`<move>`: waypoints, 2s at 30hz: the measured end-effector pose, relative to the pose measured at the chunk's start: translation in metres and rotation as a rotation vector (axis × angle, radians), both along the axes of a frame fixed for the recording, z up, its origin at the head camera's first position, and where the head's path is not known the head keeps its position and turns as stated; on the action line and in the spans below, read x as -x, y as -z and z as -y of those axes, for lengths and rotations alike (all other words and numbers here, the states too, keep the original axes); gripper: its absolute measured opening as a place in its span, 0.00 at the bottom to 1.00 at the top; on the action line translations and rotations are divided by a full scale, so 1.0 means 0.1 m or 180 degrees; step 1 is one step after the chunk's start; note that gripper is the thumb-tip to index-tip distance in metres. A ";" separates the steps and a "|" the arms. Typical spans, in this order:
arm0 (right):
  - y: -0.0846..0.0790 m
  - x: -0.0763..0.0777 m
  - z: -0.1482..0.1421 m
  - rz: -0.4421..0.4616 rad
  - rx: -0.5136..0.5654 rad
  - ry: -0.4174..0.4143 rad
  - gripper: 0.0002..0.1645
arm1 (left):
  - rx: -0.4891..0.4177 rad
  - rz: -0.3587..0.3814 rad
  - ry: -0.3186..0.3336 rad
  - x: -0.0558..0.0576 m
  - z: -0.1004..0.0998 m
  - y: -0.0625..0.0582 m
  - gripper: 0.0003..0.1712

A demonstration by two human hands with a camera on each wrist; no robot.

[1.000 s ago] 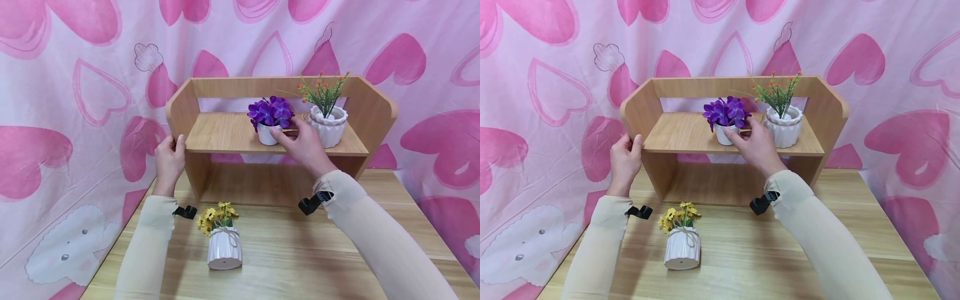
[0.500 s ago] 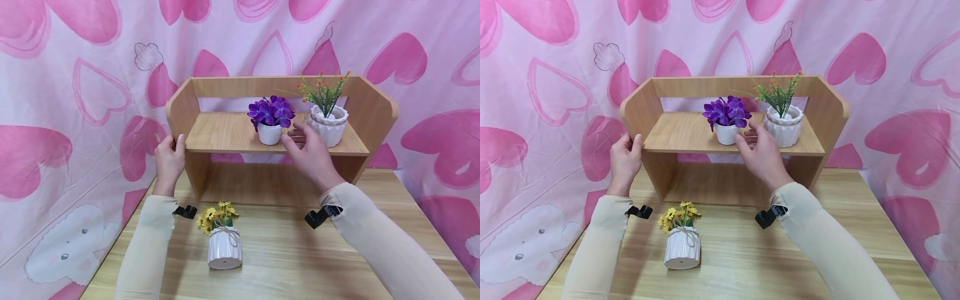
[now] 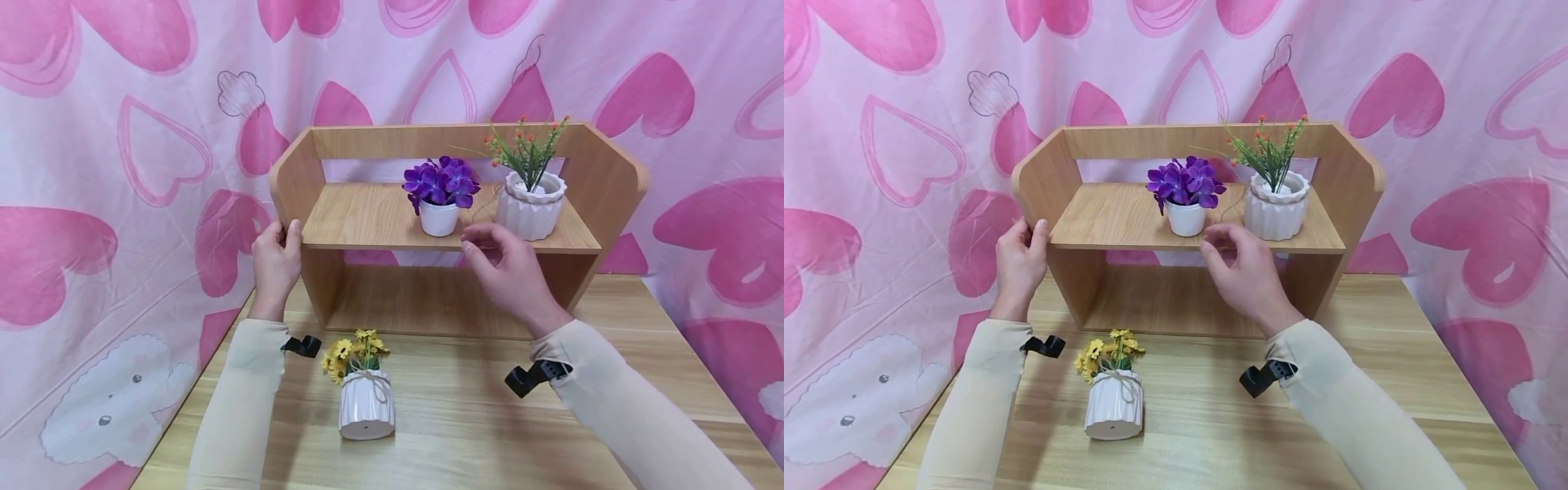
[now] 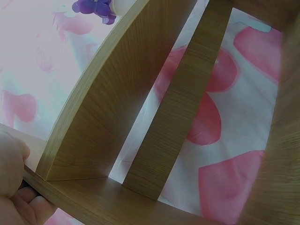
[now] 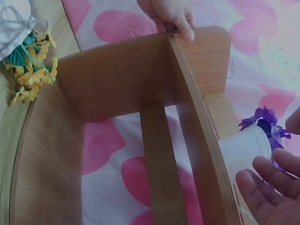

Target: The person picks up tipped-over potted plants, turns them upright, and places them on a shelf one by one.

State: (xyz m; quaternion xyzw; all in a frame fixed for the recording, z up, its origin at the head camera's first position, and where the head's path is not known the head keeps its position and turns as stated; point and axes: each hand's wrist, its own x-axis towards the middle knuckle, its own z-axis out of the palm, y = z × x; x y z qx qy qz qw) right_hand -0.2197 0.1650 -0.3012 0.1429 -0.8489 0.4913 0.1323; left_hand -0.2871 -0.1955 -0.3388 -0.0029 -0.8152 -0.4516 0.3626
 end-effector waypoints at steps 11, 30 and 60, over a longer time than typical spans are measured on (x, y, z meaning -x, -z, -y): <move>0.11 -0.15 0.05 0.0255 -0.0238 -0.0226 0.19 | 0.0020 -0.0019 -0.0006 -0.02 0.01 0.00 0.18; 0.63 -0.27 0.22 0.0755 -0.0357 -0.0442 0.24 | 0.0042 -0.0039 -0.0009 -0.02 0.00 -0.01 0.18; 1.29 -0.49 0.61 0.1233 -0.0377 -0.0480 0.20 | -0.0029 0.0083 0.0043 -0.03 0.02 -0.01 0.19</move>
